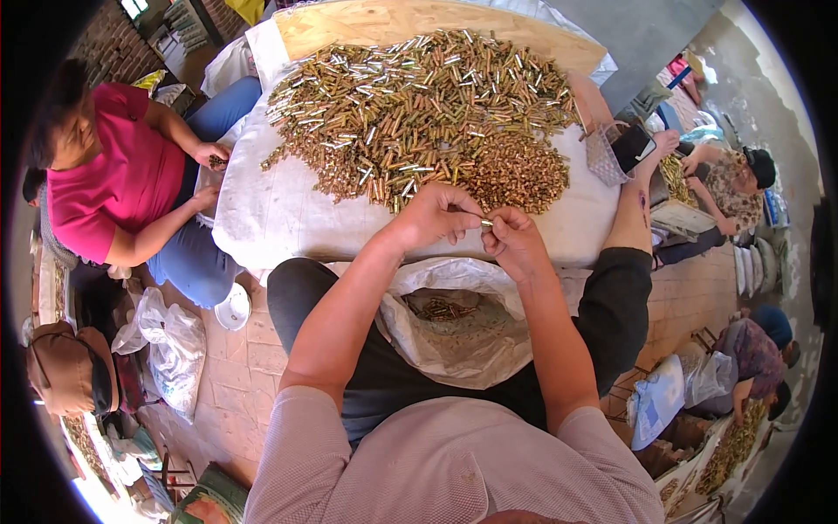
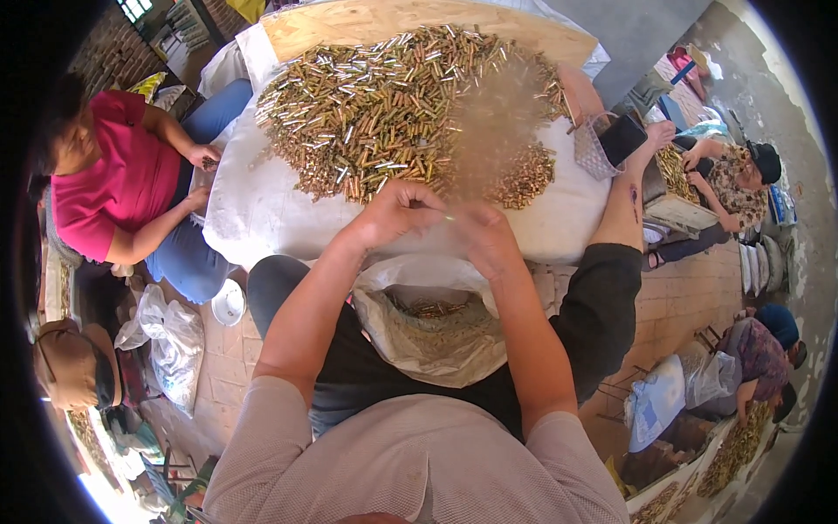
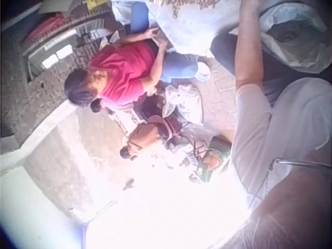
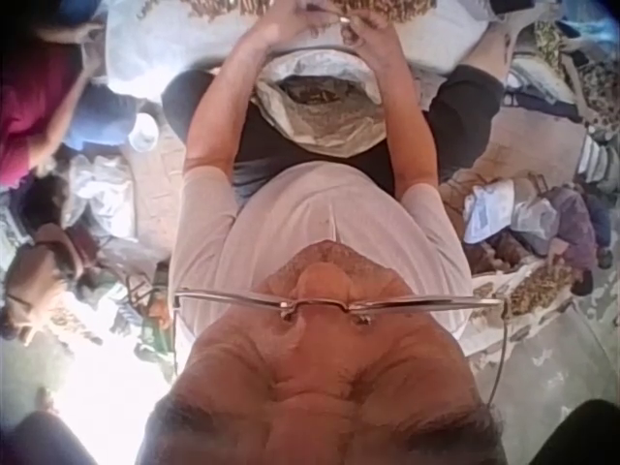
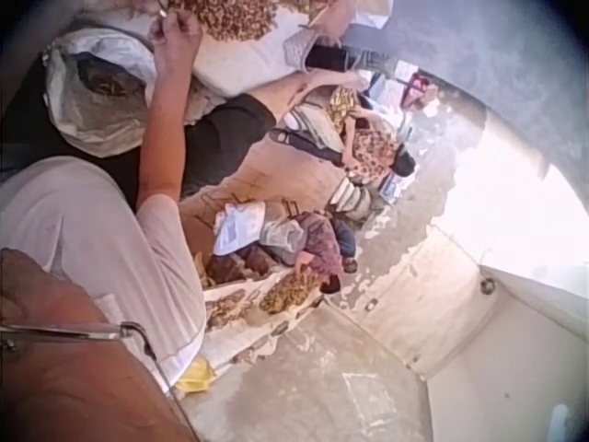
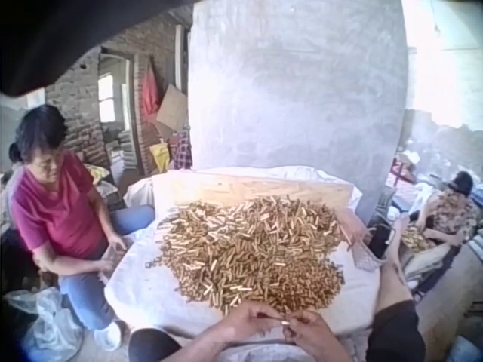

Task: The person sorts bullet casings and bullets on a sheet by hand.

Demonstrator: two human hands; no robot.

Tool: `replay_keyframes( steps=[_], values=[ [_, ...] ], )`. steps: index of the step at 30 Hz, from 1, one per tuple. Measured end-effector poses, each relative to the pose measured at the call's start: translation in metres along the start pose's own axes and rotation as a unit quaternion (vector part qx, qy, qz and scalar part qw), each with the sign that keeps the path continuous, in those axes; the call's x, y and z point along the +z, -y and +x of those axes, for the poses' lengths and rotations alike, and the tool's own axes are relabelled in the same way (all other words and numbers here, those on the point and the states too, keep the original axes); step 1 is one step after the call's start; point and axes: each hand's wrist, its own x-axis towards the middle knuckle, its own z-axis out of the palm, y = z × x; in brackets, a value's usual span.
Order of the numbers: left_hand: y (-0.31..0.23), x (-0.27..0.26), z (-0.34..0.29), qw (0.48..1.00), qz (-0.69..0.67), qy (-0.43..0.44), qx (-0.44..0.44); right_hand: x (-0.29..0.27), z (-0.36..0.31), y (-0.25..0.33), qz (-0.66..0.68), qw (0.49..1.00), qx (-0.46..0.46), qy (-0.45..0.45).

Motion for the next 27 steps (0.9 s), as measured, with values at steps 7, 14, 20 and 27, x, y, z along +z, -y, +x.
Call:
replay_keyframes(
  steps=[7,14,20,27],
  values=[
    [0.007,0.004,0.004,0.998,-0.056,0.002,0.009,-0.006,0.002,0.000,0.020,1.000,-0.001,0.001],
    [-0.002,0.017,0.002,0.998,-0.060,-0.031,-0.001,-0.002,-0.001,0.011,-0.076,0.995,-0.061,0.029],
    [-0.002,0.003,0.006,0.999,0.010,-0.025,0.030,0.006,-0.004,0.020,-0.079,0.996,-0.048,0.004],
    [0.019,-0.031,-0.002,0.911,0.393,-0.106,0.072,0.012,-0.014,0.024,-0.294,0.930,0.116,0.188]
  ],
)
